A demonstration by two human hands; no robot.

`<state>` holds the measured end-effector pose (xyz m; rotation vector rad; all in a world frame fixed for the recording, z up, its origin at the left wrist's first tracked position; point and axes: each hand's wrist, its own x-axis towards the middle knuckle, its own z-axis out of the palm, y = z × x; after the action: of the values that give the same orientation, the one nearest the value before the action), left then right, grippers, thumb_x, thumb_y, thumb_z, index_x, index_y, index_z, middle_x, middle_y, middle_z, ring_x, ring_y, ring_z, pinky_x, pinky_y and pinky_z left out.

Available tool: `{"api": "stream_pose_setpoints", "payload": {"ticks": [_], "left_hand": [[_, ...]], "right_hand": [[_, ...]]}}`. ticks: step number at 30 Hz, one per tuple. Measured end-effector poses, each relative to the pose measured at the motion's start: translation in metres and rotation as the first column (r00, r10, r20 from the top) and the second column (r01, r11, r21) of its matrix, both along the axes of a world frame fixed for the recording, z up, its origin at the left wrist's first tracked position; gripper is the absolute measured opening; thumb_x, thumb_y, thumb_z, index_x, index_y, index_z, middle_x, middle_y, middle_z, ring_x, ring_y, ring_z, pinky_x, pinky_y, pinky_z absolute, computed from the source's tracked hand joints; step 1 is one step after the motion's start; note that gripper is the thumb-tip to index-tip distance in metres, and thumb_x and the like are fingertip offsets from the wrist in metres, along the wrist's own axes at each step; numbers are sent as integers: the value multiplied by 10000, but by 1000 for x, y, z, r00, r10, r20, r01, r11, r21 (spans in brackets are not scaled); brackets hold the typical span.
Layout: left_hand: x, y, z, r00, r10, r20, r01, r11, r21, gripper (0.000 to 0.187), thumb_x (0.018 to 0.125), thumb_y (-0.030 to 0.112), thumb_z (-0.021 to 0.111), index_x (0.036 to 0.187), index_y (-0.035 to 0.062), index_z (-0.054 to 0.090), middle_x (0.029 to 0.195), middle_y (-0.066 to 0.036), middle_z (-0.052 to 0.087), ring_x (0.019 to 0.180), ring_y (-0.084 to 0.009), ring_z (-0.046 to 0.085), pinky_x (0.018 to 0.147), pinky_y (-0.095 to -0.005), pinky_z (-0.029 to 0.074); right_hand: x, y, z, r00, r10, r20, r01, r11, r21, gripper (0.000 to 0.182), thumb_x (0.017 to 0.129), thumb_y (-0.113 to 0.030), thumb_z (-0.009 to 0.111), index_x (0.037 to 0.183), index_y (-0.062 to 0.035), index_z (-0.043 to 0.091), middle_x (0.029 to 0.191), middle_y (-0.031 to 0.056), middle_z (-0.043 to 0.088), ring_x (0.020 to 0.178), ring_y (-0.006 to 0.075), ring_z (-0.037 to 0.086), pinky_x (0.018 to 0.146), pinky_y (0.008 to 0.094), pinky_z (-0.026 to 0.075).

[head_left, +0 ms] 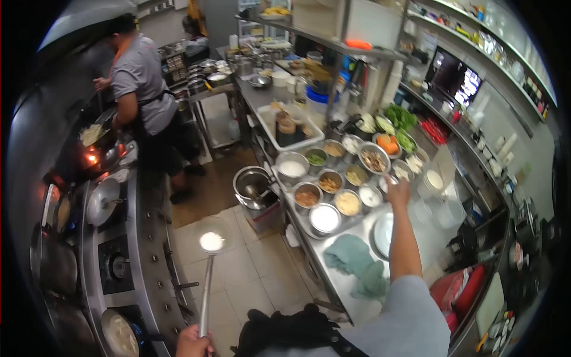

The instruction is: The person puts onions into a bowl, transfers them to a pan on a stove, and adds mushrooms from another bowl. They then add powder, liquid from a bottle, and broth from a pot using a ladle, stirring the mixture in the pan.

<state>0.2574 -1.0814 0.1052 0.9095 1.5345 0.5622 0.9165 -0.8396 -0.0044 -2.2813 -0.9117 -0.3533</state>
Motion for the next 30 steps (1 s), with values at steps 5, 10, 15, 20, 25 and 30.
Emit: {"api": "stream_pose_setpoints", "payload": {"ticks": [5, 10, 15, 20, 25, 30], "left_hand": [[-51, 41, -24, 999, -1, 53, 4, 998, -58, 167, 790, 34, 459, 925, -2, 551, 572, -46, 534, 405, -123, 478, 395, -250, 398], [-61, 114, -38, 986, -105, 130, 101, 994, 34, 116, 771, -32, 519, 885, -36, 538, 550, -81, 540, 401, -155, 503, 380, -279, 416], [-18, 172, 17, 987, -86, 136, 80, 995, 52, 191, 782, 21, 456, 943, -2, 557, 567, -48, 533, 386, -129, 471, 374, -254, 385], [0, 231, 45, 969, -115, 220, 121, 993, -12, 237, 783, 11, 452, 999, 25, 548, 565, -38, 533, 383, -117, 462, 341, -249, 378], [6, 289, 27, 977, -131, 169, 139, 990, -33, 183, 799, 21, 496, 974, 7, 548, 585, -40, 530, 430, -113, 480, 392, -247, 386], [8, 335, 22, 980, -143, 138, 154, 985, -74, 164, 789, 24, 515, 947, 5, 556, 604, -36, 539, 474, -106, 496, 443, -248, 390]], "right_hand": [[-113, 55, 65, 919, 363, -155, -301, 899, 317, 639, 739, -442, 737, 1160, -4, 541, 883, 133, 642, 783, 244, 624, 717, 363, 498], [-238, 167, 81, 776, 578, -252, -538, 816, 213, 729, 670, -434, 796, 1187, -6, 511, 1110, 185, 603, 1014, 303, 593, 874, 379, 459], [-243, 297, 9, 821, 447, -354, -498, 865, -60, 846, 603, -468, 828, 1171, 40, 460, 1202, 248, 545, 1151, 373, 519, 967, 429, 419], [-250, 334, -13, 894, 325, -308, -362, 929, -72, 772, 609, -475, 811, 1116, 6, 482, 1106, 197, 589, 1092, 331, 557, 911, 482, 415], [-246, 344, -15, 932, 321, -168, -334, 941, -57, 666, 624, -420, 812, 1063, -15, 518, 1034, 181, 630, 987, 361, 599, 834, 460, 453], [-262, 345, 12, 727, 687, -5, -673, 714, 192, 628, 606, -226, 804, 1118, -31, 498, 1025, 198, 594, 991, 387, 555, 851, 460, 425]]}}
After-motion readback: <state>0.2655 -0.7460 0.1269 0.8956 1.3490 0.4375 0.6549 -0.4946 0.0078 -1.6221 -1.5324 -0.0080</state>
